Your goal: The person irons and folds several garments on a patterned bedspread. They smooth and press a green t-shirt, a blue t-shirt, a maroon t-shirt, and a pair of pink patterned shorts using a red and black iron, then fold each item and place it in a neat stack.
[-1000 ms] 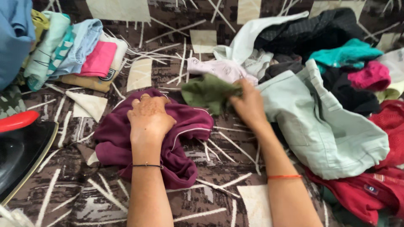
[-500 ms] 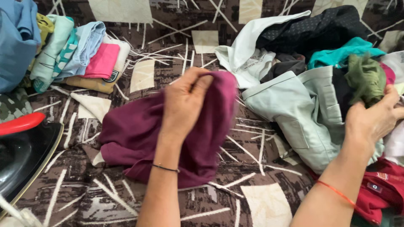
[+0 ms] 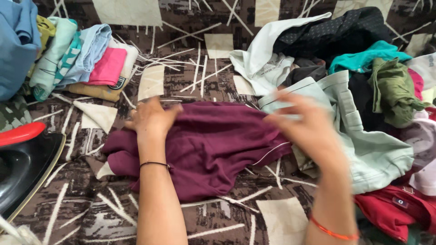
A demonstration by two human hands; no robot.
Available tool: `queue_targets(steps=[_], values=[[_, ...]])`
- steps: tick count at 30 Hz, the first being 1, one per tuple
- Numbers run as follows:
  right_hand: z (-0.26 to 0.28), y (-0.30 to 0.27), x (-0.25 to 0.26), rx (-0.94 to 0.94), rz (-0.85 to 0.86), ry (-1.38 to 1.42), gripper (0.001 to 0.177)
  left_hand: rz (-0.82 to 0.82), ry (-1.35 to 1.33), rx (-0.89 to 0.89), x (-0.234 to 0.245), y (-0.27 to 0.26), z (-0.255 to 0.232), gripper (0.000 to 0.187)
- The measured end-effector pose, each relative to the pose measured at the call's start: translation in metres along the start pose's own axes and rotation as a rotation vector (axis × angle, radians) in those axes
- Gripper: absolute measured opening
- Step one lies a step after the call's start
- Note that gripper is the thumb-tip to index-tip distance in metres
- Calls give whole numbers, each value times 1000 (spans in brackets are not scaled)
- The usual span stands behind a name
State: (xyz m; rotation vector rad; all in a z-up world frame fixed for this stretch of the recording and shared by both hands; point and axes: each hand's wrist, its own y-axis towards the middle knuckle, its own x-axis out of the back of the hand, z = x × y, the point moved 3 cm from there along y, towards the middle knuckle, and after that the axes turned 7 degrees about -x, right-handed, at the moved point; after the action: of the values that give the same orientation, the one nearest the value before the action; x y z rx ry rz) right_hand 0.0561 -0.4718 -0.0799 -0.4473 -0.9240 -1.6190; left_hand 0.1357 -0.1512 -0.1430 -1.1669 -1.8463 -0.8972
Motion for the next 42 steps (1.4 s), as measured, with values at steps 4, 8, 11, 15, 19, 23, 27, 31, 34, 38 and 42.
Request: queue_targets(steps=[4,8,11,15,19,23,27,31,34,38,42], values=[[26,6,-42,-46,372,-424,76,329,90,-104,3,-11,-2,71],[6,-9,-23,-177,662,-186,45,490,-128,-208,28,-40,-10,47],[-1,-8,-14,-242,356,114,33,152,-470,-216,55,-42,-29,28],[17,-6,0,156,-643,218,11,-668,-1110,-710,89,-47,-56,11],[10,-33,26,376,-688,186,13,-651,-1031,-971,109,-75,-41,18],[-24,-46,75,34,196,427,41,-359,-1244,-911,136,-87,-8,32],[-51,-49,87,-365,212,268,58,-445,-1546,-440,112,-55,10,21],[-44,-28,65,-272,26,180,45,-394,-552,-292,56,-31,8,37],[-27,-4,23,-186,17,25,47,-288,-263,-216,17,-6,1,63],[-20,2,-14,-302,284,-335,75,-121,-266,-186,-27,23,-7,81],[-22,-5,-15,-407,375,-444,54,8,-45,-253,-52,32,-10,74]])
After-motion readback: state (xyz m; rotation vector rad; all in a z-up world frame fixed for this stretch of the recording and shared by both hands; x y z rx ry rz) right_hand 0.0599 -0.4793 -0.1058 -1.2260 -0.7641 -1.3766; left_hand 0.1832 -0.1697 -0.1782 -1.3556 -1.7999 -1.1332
